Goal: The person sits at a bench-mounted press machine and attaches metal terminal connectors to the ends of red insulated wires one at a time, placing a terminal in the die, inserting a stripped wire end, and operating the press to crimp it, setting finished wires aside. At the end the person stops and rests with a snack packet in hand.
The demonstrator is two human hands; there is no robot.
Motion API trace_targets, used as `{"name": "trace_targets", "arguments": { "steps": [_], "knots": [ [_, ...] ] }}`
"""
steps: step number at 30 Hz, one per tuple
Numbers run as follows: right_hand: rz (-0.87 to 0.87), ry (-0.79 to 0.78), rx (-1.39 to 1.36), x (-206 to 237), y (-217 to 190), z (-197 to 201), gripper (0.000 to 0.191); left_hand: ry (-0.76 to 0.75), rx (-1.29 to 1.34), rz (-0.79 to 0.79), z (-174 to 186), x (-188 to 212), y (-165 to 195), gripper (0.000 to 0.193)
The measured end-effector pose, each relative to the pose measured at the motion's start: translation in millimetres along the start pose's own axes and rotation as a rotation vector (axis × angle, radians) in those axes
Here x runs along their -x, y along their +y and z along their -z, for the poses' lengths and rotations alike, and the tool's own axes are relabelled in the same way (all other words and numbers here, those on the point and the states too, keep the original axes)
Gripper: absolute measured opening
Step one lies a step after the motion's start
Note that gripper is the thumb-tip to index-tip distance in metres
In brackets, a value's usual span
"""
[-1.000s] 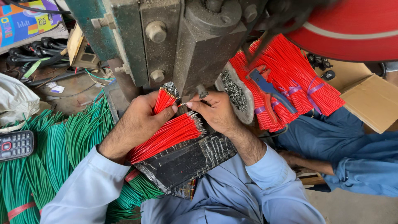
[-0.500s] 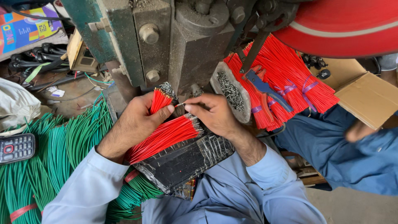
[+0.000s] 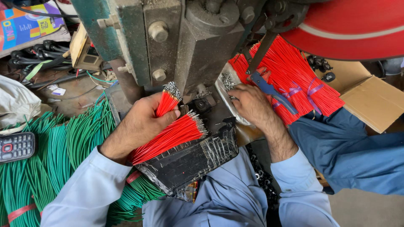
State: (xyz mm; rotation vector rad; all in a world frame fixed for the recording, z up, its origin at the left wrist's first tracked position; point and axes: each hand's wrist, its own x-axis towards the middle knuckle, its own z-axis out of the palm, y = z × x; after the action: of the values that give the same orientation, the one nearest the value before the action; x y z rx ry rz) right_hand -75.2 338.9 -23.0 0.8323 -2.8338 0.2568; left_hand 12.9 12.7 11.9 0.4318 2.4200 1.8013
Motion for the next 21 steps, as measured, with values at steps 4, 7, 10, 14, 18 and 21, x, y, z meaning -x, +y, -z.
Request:
{"name": "trace_targets", "arguments": {
  "steps": [4,7,10,14,18,21],
  "knots": [
    [-0.068,0.05,-0.056,0.0,2.9,-1.0,0.016,-0.018,0.042,0.048,0.6,-0.2,-1.3,0.016],
    [-0.107,0.168,-0.247,4.3,1.5,2.0,0.016,-0.013,0.035,0.054,0.5,-0.1,-3.8,0.016],
    [-0.298,0.18,-0.662,12.2,-6.2,5.1,0.014,0.0,0.003,0.011,1.3,-1.4,-6.3,0.017],
    [-0.11,0.024,-0.844,26.5,-23.2,12.9,0.011,-0.018,0.129,-0.015,1.3,-2.3,-8.1,0.016],
    [0.188,-0.049,-0.624,41.8,-47.8,13.9,0.013,-0.075,0.216,0.024,5.8,-2.4,-9.0,0.014],
    [0.207,-0.067,-0.612,41.4,-48.8,18.6,0.018,-0.082,0.211,0.026,8.1,-2.5,-10.4,0.014]
  ]
}}
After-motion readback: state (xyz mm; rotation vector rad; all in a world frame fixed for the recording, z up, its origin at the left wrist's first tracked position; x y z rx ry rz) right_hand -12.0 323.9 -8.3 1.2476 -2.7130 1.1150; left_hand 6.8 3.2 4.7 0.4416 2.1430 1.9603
